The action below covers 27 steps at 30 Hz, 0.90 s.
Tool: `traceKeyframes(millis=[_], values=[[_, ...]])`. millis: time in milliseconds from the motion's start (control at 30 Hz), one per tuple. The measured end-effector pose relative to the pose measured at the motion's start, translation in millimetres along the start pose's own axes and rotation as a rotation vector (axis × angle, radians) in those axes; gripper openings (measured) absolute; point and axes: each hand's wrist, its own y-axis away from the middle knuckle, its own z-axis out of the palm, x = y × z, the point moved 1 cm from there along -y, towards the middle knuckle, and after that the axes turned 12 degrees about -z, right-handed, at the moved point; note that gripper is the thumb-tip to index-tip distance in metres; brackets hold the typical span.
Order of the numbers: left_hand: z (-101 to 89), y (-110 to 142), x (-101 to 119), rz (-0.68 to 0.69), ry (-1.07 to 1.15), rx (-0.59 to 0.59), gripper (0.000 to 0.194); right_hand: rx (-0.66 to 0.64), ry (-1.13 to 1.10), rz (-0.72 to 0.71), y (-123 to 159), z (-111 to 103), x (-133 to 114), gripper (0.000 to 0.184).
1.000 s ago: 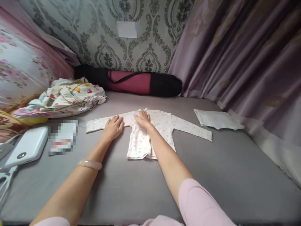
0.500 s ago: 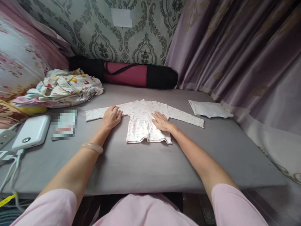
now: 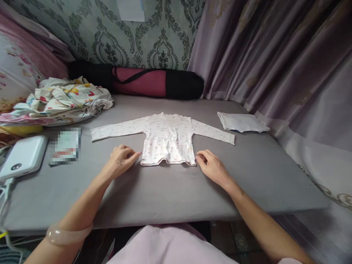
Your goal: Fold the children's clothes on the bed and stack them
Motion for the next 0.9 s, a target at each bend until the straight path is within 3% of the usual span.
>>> traceKeyframes(millis=[133,267,433,567,667,767,900], values=[[12.8,19.8,12.1,-0.061,0.015,-0.001,0.048,-0.031,0.139,0.186,-1.1,3.4,0.0,0.028],[17.9,22.5,25.5,-0.152,-0.009,-0.005,0.043,-0.087,0.188,0.215,-10.2,9.8,-10.3,0.025],[11.4,23.0,34.3,-0.144,0.066,-0.048,0.039,-0.132,0.17,0.192,-18.6,12.0,-22.2,0.016],[0.6,21.3,28.1,-0.185,0.202,-0.145,0.044,-0.105,0.103,0.233,-21.2,3.5,-15.6,0.015],[-6.9,16.2,14.2,-0.179,0.283,-0.141,0.045,-0.075,0.01,0.244,-21.0,-5.8,-4.1,0.008],[-10.1,11.8,2.8,-0.134,0.305,-0.153,0.049,-0.124,-0.025,0.209,-20.0,-11.9,1.8,0.017],[-11.4,12.4,3.8,-0.015,0.183,-0.158,0.044,-0.233,0.079,0.165,-21.1,-15.3,-3.2,0.022]])
